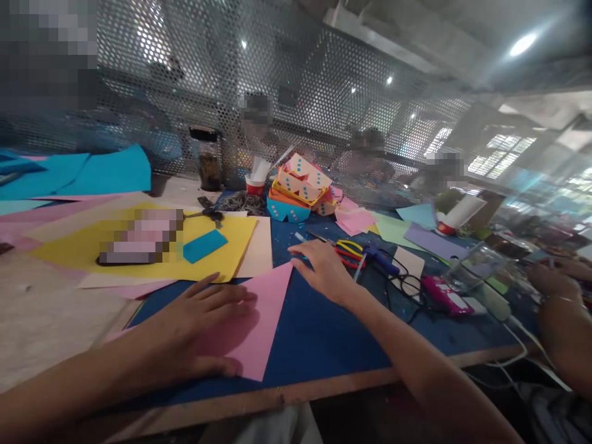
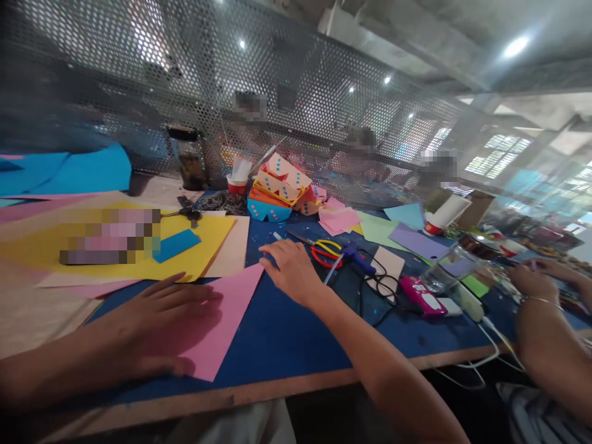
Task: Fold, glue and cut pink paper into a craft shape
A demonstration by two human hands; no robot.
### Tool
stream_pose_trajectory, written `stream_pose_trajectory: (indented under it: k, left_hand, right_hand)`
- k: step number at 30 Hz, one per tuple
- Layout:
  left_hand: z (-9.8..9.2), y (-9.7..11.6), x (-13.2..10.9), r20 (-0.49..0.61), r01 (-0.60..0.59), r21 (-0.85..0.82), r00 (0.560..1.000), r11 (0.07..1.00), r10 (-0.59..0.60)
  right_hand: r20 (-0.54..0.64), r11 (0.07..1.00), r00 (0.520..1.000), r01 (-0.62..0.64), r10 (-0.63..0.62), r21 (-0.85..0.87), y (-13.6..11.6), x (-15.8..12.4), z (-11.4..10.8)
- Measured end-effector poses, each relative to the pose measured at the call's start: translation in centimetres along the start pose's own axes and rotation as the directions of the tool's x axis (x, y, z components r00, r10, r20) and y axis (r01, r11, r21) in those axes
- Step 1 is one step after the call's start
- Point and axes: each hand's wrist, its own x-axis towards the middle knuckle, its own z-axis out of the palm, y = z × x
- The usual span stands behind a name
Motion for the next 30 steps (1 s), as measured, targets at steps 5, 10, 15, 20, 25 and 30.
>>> stream_pose_trajectory:
  k: [5,10,15,20,25,30]
  left_hand:
    - [0.4,-0.8,0.0,-0.026,-0.024,0.015,0.999,1.0,0.025]
    - [0.4,-2.2,-0.1,0.004,-0.082,0.035,0.997,0.996,0.082]
    - [-0.6,-2.2,0.3,-0.106,-0.05,0.04,0.993,0.998,0.054]
    - [-2.0,-1.3,1.0,-0.166,-0.002,0.087,0.986,0.996,0.017]
    - [-3.3,-0.3,1.7,-0.208,0.126,0.062,0.972,0.99,-0.111]
    - [-4.6,-0.5,3.0,-0.186,0.3,-0.021,0.936,0.954,-0.299]
  right_hand:
    - [0.1,0.999,0.995,0.008,-0.014,0.052,0.0,-0.1,1.2]
    - [0.08,0.981,0.996,-0.059,0.045,0.187,0.3,0.3,1.6]
    - [0.01,0.902,0.989,-0.136,0.144,0.41,0.3,0.8,0.9]
    - [-0.035,0.763,0.964,-0.187,0.265,0.619,0.6,1.1,0.1]
    - [-0.009,0.567,0.939,-0.201,0.344,0.799,0.7,1.4,-0.7]
    - [0.036,0.388,0.925,-0.194,0.379,0.901,0.0,1.6,-1.8]
